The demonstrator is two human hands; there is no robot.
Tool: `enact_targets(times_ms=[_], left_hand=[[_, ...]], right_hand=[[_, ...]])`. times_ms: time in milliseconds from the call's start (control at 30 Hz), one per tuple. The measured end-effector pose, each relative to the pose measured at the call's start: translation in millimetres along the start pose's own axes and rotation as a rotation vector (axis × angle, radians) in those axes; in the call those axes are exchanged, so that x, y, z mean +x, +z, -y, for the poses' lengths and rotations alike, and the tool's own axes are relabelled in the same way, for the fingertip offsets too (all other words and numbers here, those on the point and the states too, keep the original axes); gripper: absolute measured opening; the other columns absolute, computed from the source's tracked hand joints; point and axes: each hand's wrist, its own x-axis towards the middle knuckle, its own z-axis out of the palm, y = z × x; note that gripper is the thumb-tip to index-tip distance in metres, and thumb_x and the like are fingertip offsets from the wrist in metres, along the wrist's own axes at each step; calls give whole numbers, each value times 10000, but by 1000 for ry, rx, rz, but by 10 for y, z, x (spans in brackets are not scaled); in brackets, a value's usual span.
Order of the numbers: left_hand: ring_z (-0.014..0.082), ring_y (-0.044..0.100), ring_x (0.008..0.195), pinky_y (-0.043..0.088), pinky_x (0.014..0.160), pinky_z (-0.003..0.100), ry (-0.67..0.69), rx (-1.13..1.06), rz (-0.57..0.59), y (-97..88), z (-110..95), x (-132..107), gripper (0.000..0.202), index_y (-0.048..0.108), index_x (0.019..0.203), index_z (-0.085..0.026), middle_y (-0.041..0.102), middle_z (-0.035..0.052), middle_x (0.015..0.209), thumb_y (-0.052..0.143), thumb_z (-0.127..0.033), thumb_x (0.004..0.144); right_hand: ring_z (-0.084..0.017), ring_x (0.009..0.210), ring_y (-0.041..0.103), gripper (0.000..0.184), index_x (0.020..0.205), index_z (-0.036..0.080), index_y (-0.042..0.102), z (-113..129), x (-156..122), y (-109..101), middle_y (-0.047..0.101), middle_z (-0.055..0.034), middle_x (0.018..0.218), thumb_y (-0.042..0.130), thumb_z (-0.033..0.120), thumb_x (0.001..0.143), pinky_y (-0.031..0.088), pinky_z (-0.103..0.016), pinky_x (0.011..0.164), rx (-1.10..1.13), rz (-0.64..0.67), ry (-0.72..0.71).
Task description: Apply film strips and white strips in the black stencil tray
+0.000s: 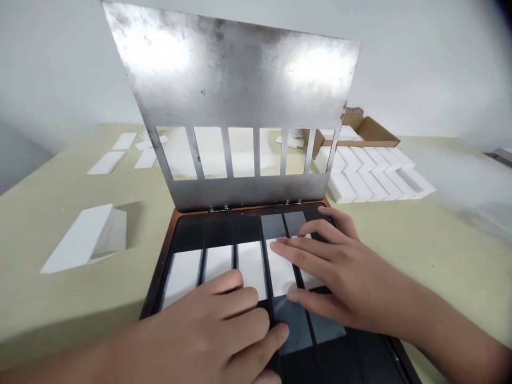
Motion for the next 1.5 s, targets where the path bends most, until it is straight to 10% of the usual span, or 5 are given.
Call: enact_targets(times_ms=[900,1500], left_hand=[[182,616,730,486,904,423,21,8,23,-27,-3,-4,306,756,1227,-137,676,-9,788,632,-366,1067],[226,648,864,429,928,426,-136,32,-26,-13,-11,26,307,726,1273,-157,726,33,915,551,-333,1092]], right_hand=[[-299,1211,573,411,1378,164,667,3,30,-19,699,-51,1443,538,426,1089,188,-645,1237,-49,9,-49],[-315,1246,547,977,1599,148,436,38,-9,-9,704,-129,1400,606,812,904,113,-598,1270,56,-9,-15]])
